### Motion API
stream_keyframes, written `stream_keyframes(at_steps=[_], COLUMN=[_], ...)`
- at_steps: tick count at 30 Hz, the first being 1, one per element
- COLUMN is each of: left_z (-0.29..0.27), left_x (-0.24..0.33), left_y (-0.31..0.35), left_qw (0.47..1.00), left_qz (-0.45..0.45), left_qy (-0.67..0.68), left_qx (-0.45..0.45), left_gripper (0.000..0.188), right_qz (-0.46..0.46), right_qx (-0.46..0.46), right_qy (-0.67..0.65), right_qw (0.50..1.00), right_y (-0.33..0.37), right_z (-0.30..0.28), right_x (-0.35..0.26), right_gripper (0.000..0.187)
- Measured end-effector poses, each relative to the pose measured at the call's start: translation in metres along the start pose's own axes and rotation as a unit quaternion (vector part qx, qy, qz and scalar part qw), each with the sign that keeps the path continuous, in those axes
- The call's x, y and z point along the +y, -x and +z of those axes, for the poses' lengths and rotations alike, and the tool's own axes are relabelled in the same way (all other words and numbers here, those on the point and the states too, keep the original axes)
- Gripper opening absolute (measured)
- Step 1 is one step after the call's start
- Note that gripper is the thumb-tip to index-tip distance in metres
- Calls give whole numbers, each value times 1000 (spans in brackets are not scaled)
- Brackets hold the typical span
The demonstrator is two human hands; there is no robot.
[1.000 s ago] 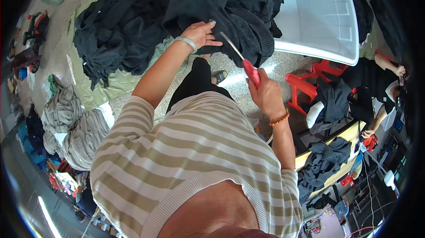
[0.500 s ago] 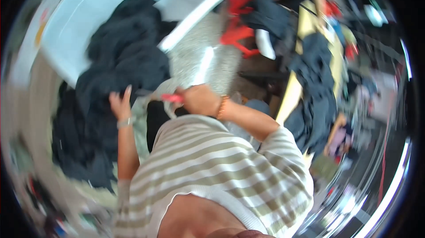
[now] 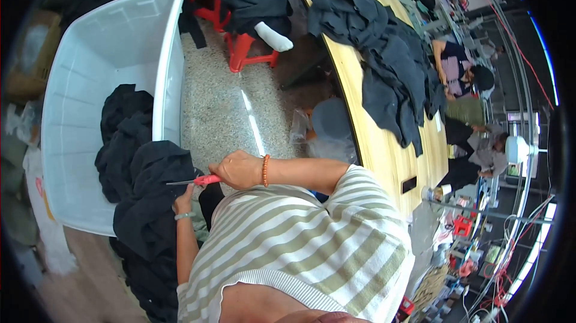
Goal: Picking up black garments from a bin, trimming loose threads with scissors, and inspecting them.
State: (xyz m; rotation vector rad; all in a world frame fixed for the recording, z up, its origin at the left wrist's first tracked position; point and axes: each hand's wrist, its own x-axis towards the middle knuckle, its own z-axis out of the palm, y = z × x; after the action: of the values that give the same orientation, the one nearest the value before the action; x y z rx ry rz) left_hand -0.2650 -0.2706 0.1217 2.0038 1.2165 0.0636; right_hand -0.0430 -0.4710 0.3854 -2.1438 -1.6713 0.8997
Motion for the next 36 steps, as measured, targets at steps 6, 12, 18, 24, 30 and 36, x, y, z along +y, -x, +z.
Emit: stream_keyframes(at_steps=[6, 12, 18, 24, 30, 36], left_z=[-14, -30, -66, -59, -109, -178], left_x=[83, 95, 132, 135, 142, 67], left_y=[-20, -25, -6, -8, 10, 71], left_qw=[942, 688, 613, 532, 748, 953], left_qz=[270, -75, -164, -154, -82, -9], left_qy=[-174, 720, 771, 828, 652, 156], left_qx=[-102, -51, -54, -88, -93, 261], left_gripper=[89, 32, 33, 36, 32, 35], right_qz=[39, 88, 54, -6, 3, -31], right_qx=[27, 49, -8, -61, -25, 140], right_qy=[-8, 61, 24, 12, -40, 36], right_qw=[999, 993, 998, 998, 999, 989], right_y=[30, 45, 29, 13, -14, -73], right_z=[-12, -15, -23, -28, -31, -43], right_x=[16, 36, 30, 17, 19, 25], right_gripper=[20, 27, 26, 26, 26, 29])
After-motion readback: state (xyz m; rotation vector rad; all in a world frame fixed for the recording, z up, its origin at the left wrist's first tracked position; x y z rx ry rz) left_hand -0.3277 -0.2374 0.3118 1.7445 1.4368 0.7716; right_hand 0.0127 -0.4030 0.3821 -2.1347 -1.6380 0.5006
